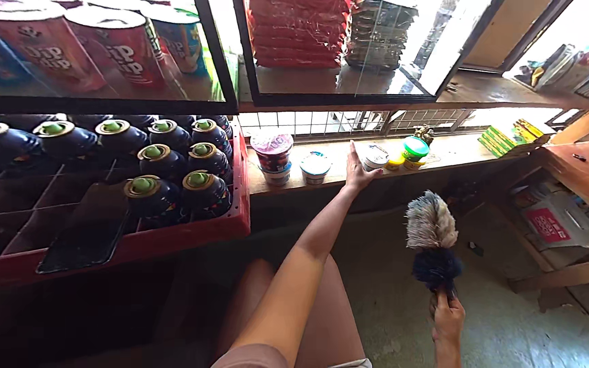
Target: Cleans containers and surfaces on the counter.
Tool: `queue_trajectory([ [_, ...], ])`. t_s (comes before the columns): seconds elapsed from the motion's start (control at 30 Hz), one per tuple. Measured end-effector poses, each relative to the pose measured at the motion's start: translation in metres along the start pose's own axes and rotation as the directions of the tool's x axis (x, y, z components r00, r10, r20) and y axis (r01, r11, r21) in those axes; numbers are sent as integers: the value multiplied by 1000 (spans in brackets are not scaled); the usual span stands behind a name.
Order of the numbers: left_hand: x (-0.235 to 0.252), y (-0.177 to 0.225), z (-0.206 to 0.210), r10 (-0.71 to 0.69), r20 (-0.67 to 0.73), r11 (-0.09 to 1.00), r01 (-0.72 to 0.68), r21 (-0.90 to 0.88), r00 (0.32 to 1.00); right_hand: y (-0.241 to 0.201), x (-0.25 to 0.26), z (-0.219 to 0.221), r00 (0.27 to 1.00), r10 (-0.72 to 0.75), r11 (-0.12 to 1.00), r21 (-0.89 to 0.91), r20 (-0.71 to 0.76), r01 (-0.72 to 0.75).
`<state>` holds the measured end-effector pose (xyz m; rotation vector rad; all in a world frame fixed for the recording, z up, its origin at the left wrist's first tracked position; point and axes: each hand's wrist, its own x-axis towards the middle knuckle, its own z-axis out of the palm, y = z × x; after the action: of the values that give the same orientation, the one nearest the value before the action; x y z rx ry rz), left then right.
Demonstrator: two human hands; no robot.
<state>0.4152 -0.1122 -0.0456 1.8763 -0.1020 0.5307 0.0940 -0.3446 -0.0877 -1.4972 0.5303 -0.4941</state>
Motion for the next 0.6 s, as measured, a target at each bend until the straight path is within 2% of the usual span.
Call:
queue_trajectory([
  [0.13,6,-8,2,-172,138,977,151,152,975,-13,2,8,999,38,999,-3,-23,-38],
  [0.23,11,-9,-1,-207,198,974,181,139,958,-19,6,23,1000,21,1000,-5,-10,-21],
  [0.43,23,-3,3,-178,298,984,164,71,938,-24,5,64,995,-43,999,17,89,42],
  [0.53,14,7,-4,-121,242,992,112,51,963,-33,-3,79,987,-104,994,57,118,98],
  [0.6,-11,13,-12,-5,158,999,10,-34,987,-42,-8,80,980,-146,987,84,134,135],
])
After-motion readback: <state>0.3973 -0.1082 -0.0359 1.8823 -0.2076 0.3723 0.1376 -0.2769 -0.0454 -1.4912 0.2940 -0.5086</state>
